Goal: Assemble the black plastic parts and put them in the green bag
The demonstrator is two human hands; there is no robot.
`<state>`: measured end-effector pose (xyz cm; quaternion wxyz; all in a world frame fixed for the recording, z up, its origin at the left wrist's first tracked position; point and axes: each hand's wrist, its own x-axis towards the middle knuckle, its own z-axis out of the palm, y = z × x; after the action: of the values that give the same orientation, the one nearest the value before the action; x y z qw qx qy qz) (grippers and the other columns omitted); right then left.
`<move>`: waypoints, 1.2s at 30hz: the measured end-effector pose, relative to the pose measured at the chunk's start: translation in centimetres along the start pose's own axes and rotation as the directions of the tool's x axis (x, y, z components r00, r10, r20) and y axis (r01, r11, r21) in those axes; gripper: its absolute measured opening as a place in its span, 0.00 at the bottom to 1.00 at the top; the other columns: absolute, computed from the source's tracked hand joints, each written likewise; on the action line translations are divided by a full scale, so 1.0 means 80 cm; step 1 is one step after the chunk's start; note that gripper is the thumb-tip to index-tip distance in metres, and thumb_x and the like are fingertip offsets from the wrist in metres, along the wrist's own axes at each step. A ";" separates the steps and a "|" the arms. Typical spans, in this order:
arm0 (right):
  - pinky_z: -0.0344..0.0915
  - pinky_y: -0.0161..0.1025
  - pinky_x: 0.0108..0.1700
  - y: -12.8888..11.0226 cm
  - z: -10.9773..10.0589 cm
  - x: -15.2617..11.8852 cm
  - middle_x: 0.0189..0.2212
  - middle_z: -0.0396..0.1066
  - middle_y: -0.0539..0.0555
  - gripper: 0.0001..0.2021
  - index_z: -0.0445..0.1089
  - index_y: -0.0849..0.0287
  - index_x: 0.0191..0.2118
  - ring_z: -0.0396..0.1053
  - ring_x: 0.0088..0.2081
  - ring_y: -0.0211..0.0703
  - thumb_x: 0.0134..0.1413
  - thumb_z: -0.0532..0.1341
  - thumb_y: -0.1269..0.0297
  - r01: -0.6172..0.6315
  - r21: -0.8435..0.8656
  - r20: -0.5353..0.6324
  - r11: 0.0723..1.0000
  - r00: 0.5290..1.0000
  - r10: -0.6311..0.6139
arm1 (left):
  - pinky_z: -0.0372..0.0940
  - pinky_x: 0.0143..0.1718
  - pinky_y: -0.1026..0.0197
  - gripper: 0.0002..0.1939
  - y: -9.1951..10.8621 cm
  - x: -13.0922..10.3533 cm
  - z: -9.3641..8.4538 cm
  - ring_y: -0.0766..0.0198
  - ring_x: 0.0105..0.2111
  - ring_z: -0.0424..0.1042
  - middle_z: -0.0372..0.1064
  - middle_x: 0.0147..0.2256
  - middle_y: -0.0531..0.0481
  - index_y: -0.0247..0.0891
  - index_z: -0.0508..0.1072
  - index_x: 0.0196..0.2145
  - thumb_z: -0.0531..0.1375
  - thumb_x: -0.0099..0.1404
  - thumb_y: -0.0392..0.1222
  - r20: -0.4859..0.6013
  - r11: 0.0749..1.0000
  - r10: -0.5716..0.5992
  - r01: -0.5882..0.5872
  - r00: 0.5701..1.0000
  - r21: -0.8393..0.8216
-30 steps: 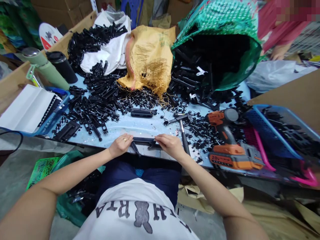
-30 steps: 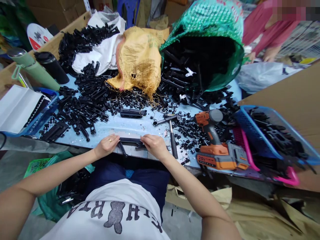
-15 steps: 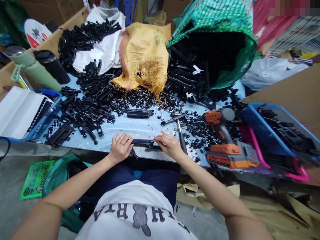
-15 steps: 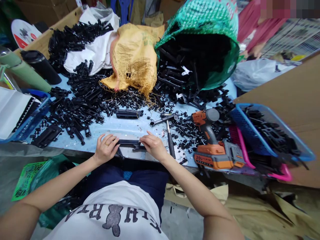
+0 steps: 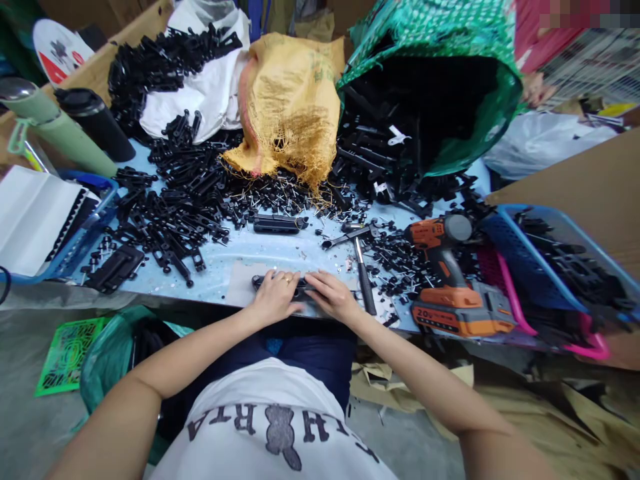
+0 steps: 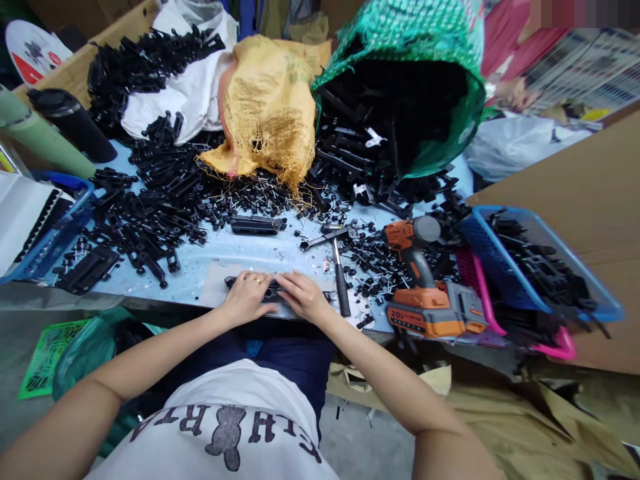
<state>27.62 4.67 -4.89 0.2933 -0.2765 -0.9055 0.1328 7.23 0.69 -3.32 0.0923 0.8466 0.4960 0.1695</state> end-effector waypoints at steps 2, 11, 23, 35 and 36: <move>0.67 0.45 0.47 0.003 0.003 -0.012 0.46 0.69 0.61 0.21 0.58 0.60 0.57 0.67 0.47 0.44 0.58 0.56 0.65 -0.020 -0.014 0.004 1.000 1.000 0.020 | 0.60 0.44 0.50 0.26 0.003 0.008 0.003 0.50 0.43 0.67 0.68 0.41 0.40 0.32 0.63 0.50 0.61 0.58 0.49 0.045 0.999 -0.031 0.032 0.998 -0.007; 0.63 0.37 0.38 0.035 -0.016 -0.001 0.34 0.69 0.55 0.20 0.60 0.61 0.56 0.65 0.35 0.40 0.61 0.53 0.59 0.186 -0.054 0.321 0.981 0.934 -0.159 | 0.58 0.45 0.52 0.20 -0.002 0.010 0.003 0.52 0.43 0.65 0.67 0.41 0.41 0.34 0.66 0.45 0.57 0.60 0.51 0.072 1.000 0.002 -0.002 0.997 0.004; 0.51 0.34 0.28 0.013 -0.018 0.007 0.20 0.67 0.55 0.31 0.66 0.62 0.23 0.63 0.24 0.39 0.54 0.46 0.37 -0.086 -0.291 0.357 0.953 0.914 0.192 | 0.60 0.35 0.59 0.24 -0.050 -0.001 -0.032 0.57 0.36 0.70 0.72 0.34 0.41 0.33 0.73 0.39 0.43 0.69 0.50 0.229 0.995 0.017 -0.040 0.973 0.094; 0.53 0.42 0.40 -0.049 -0.035 0.072 0.38 0.67 0.63 0.28 0.65 0.66 0.44 0.62 0.39 0.51 0.52 0.56 0.43 0.100 -0.403 0.442 0.910 0.891 0.098 | 0.61 0.31 0.59 0.32 -0.022 0.016 -0.051 0.54 0.32 0.74 0.74 0.31 0.39 0.33 0.76 0.33 0.37 0.70 0.52 0.200 0.946 -0.285 0.242 0.937 0.214; 0.53 0.42 0.40 -0.048 -0.034 0.076 0.36 0.66 0.62 0.25 0.66 0.66 0.42 0.61 0.38 0.51 0.52 0.57 0.45 0.157 -0.377 0.468 0.913 0.883 0.041 | 0.61 0.32 0.59 0.32 -0.020 0.015 -0.051 0.54 0.33 0.74 0.74 0.32 0.38 0.33 0.76 0.33 0.38 0.70 0.52 0.210 0.950 -0.277 0.235 0.938 0.206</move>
<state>23.54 5.25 1.58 0.0077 -0.2632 -0.9647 -0.0039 4.92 2.51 0.20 0.0960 0.7936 0.6008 0.0094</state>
